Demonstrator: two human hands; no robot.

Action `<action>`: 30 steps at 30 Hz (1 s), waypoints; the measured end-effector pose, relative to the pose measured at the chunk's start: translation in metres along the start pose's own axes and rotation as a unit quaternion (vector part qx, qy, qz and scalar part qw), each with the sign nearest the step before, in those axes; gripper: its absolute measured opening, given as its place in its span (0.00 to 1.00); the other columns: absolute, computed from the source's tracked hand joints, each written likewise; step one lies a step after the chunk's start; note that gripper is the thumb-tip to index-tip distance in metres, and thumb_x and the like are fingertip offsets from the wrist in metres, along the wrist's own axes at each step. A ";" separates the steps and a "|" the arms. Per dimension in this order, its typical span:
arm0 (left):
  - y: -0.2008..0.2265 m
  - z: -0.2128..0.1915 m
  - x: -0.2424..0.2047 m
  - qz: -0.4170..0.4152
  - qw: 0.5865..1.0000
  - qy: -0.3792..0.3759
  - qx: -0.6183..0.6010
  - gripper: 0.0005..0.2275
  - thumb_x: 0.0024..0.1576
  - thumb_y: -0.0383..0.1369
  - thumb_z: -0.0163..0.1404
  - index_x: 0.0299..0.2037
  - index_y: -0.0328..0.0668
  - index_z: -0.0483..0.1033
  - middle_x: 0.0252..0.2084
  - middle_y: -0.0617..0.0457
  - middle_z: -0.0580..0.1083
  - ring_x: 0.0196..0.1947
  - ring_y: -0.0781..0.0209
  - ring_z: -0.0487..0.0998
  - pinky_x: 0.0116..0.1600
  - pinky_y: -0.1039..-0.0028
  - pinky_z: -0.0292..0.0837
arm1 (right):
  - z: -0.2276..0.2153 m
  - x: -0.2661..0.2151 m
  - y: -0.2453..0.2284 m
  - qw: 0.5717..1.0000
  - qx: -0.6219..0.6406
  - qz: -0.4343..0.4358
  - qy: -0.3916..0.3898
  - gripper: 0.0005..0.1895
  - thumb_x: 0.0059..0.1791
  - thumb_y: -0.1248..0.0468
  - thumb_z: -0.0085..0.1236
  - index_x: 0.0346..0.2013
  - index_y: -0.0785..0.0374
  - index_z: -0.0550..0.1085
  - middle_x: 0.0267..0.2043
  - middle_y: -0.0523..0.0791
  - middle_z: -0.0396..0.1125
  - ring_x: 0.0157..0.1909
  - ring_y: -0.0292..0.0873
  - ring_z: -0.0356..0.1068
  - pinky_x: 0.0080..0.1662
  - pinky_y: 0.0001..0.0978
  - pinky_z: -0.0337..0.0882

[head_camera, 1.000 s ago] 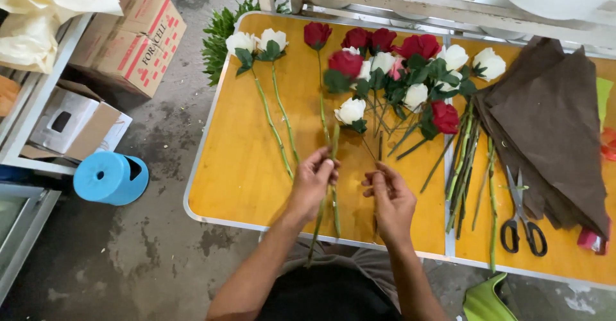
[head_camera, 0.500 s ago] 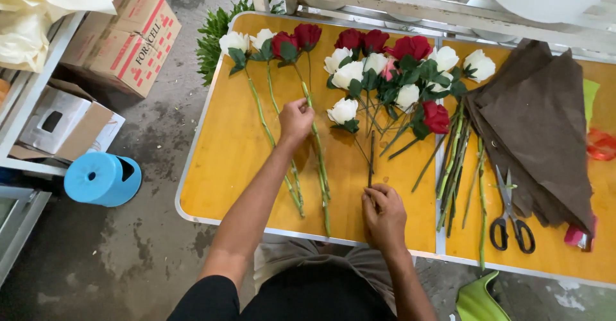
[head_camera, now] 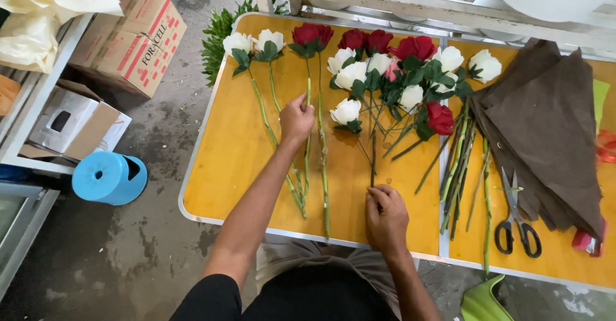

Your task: The person assembles artificial roses by inserting wire stems into the hollow stems of the flower heads. They use scissors to trim the stems and then place the completed roses on the table.

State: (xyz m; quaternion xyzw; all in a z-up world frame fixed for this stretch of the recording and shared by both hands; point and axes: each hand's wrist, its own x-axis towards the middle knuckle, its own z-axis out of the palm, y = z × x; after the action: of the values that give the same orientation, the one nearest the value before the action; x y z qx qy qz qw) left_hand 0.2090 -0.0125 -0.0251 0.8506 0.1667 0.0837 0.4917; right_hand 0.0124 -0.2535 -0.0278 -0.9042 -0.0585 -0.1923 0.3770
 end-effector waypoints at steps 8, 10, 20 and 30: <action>0.005 0.006 -0.006 0.027 0.999 -0.003 0.031 0.23 0.55 0.41 0.55 0.60 0.40 0.77 0.37 0.41 0.81 0.47 0.37 0.82 0.54 0.49 0.76 | -0.003 0.004 -0.010 1.000 0.006 0.024 0.004 0.05 0.52 0.65 0.62 0.40 0.60 0.83 0.43 0.45 0.74 0.46 0.49 0.75 0.49 0.39 0.76; 0.011 0.004 -0.015 0.023 0.998 -0.025 0.051 0.26 0.56 0.42 0.55 0.62 0.36 0.73 0.43 0.38 0.80 0.49 0.37 0.81 0.55 0.50 0.77 | -0.003 0.004 -0.009 1.000 0.007 0.025 0.004 0.05 0.51 0.65 0.62 0.40 0.60 0.83 0.43 0.45 0.74 0.46 0.49 0.76 0.49 0.39 0.76; -0.030 0.040 -0.005 0.119 0.984 -0.055 0.121 0.16 0.57 0.33 0.53 0.53 0.31 0.76 0.42 0.37 0.72 0.48 0.30 0.78 0.54 0.47 0.75 | -0.003 0.008 0.000 0.998 0.008 0.043 0.043 0.06 0.51 0.70 0.60 0.41 0.63 0.82 0.42 0.48 0.72 0.47 0.50 0.76 0.48 0.37 0.77; 0.009 0.027 -0.026 0.109 0.990 -0.009 0.090 0.26 0.59 0.35 0.55 0.62 0.21 0.68 0.51 0.31 0.69 0.55 0.31 0.74 0.59 0.50 0.72 | -0.010 0.016 -0.008 0.996 -0.014 0.073 0.055 0.06 0.49 0.70 0.61 0.41 0.64 0.81 0.34 0.48 0.71 0.36 0.49 0.76 0.38 0.37 0.77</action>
State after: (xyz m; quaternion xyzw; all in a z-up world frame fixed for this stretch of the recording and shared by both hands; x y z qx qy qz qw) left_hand 0.1945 -0.0482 -0.0301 0.9051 0.0752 0.1135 0.4029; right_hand 0.0223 -0.2551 -0.0097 -0.8994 0.0311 -0.2142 0.3797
